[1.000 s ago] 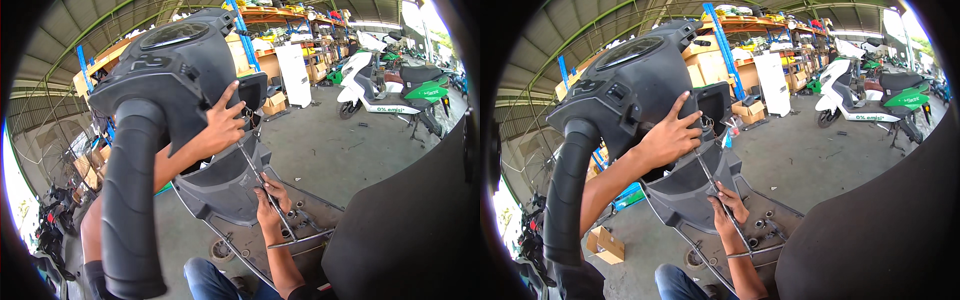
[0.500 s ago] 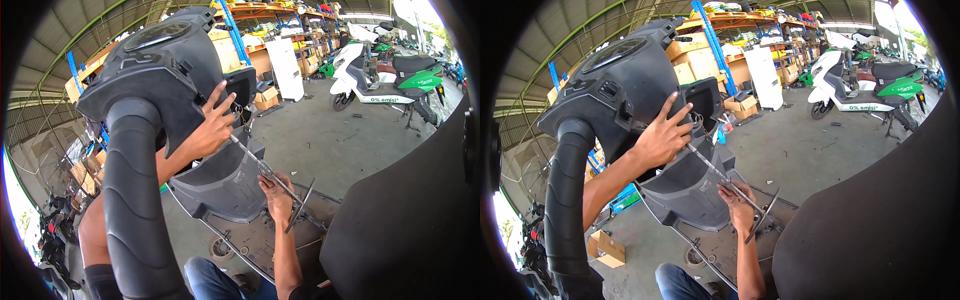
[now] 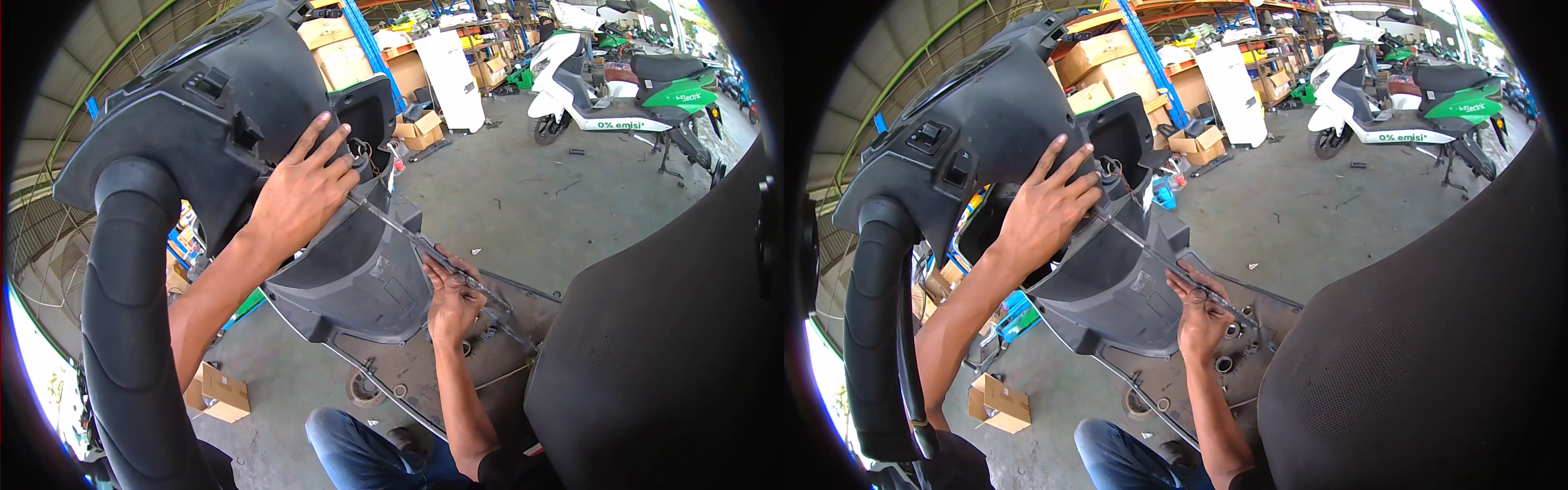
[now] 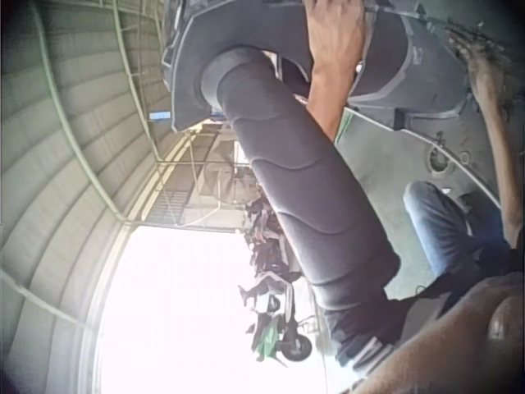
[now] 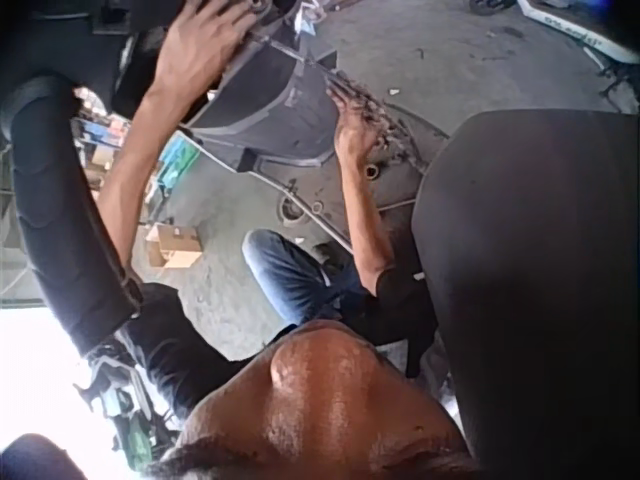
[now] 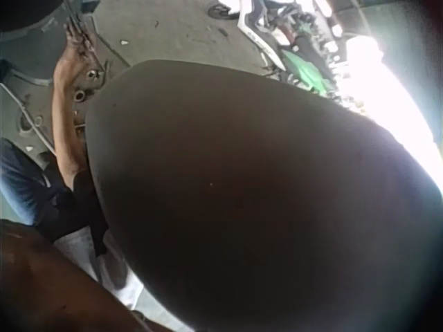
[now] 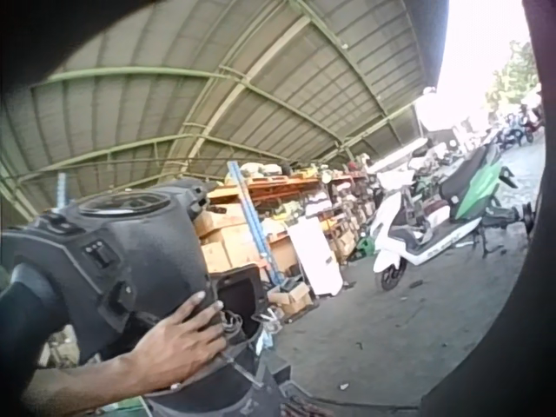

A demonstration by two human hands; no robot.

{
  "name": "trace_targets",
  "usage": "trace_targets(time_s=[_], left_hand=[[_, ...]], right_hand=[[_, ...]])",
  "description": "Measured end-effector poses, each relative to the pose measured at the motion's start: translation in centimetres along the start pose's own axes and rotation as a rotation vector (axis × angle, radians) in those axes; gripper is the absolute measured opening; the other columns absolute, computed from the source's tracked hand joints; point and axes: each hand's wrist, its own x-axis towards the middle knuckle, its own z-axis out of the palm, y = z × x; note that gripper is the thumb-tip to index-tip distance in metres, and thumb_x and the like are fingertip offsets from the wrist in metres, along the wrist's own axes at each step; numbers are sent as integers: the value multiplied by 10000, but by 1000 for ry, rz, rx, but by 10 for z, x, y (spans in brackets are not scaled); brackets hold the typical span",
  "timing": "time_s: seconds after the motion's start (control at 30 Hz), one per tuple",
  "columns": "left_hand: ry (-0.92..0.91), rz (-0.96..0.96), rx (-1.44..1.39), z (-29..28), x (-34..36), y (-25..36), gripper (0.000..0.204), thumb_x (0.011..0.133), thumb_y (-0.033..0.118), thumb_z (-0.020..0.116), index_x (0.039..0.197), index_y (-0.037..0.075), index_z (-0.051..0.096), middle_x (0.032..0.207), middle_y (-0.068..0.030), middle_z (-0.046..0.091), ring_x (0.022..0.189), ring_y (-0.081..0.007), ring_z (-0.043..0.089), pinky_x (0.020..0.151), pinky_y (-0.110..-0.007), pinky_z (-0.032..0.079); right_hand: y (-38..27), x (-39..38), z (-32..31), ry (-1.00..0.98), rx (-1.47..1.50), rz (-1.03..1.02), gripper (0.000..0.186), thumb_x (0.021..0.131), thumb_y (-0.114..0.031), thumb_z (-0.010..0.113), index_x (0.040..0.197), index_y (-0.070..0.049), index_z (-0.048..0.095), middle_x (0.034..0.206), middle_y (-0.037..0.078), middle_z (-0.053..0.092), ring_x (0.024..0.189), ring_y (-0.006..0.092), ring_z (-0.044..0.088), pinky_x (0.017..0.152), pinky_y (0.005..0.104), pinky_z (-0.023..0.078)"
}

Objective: The person sorts through a tray of tools by hand, selects a wrench and a T-handle wrench, and uses them to loosen and remove hardware from the steering column and under-seat area of an electric scooter.

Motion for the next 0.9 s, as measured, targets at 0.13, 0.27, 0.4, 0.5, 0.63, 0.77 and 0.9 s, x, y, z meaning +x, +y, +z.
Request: trace_targets(time_s=[0.13,0.27,0.4,0.5,0.63,0.77,0.9], left_hand=[[-39,4,18,-1,3,0,184,868,152,605,1014,117,712,1196,-16,686,1387,-227,451,1252,-488,188],[-35,-6,3,-4,6,0,184,867,151,604,1010,111,713,1188,-15,692,1376,-228,464,1251,-486,198],[-73,-4,38,-3,2,1,188,855,138,609,1007,114,717,1188,-11,692,1378,-227,462,1253,-488,193],[-49,-23,23,-3,0,1,198,841,118,613,1005,120,723,1190,-6,690,1381,-226,459,1255,-491,183],[-85,-33,6,-11,14,6,204,822,111,636,1002,135,731,1196,2,685,1394,-237,440,1256,-502,160],[-98,-38,-16,-4,2,6,186,805,163,689,985,145,732,1186,6,685,1401,-252,425,1255,-513,146],[-48,-61,13,2,6,10,167,803,191,709,962,143,729,1186,6,684,1402,-252,420,1250,-512,156]], right_hand=[[2,2,9,176,-114,-57,344,986,-234,641,1072,85,545,1131,310,652,955,380,714,842,476,614],[0,2,21,210,-1,83,330,978,-234,655,941,36,468,1129,311,644,982,359,708,855,458,613],[-2,1,50,145,39,6,335,1001,-233,616,936,-5,378,1161,313,622,1055,353,681,901,453,597],[3,-1,46,115,11,47,317,1000,-254,616,1018,-33,389,1122,269,661,1048,351,689,971,488,563],[-15,13,29,93,16,-24,220,992,-187,603,972,-37,443,998,241,690,1002,331,696,924,477,571],[-7,-1,27,73,31,36,233,979,-210,536,832,-31,503,913,216,670,872,301,677,813,451,558],[-12,-30,31,99,138,165,266,972,-233,530,815,-20,514,841,166,644,781,272,649,743,440,542]])
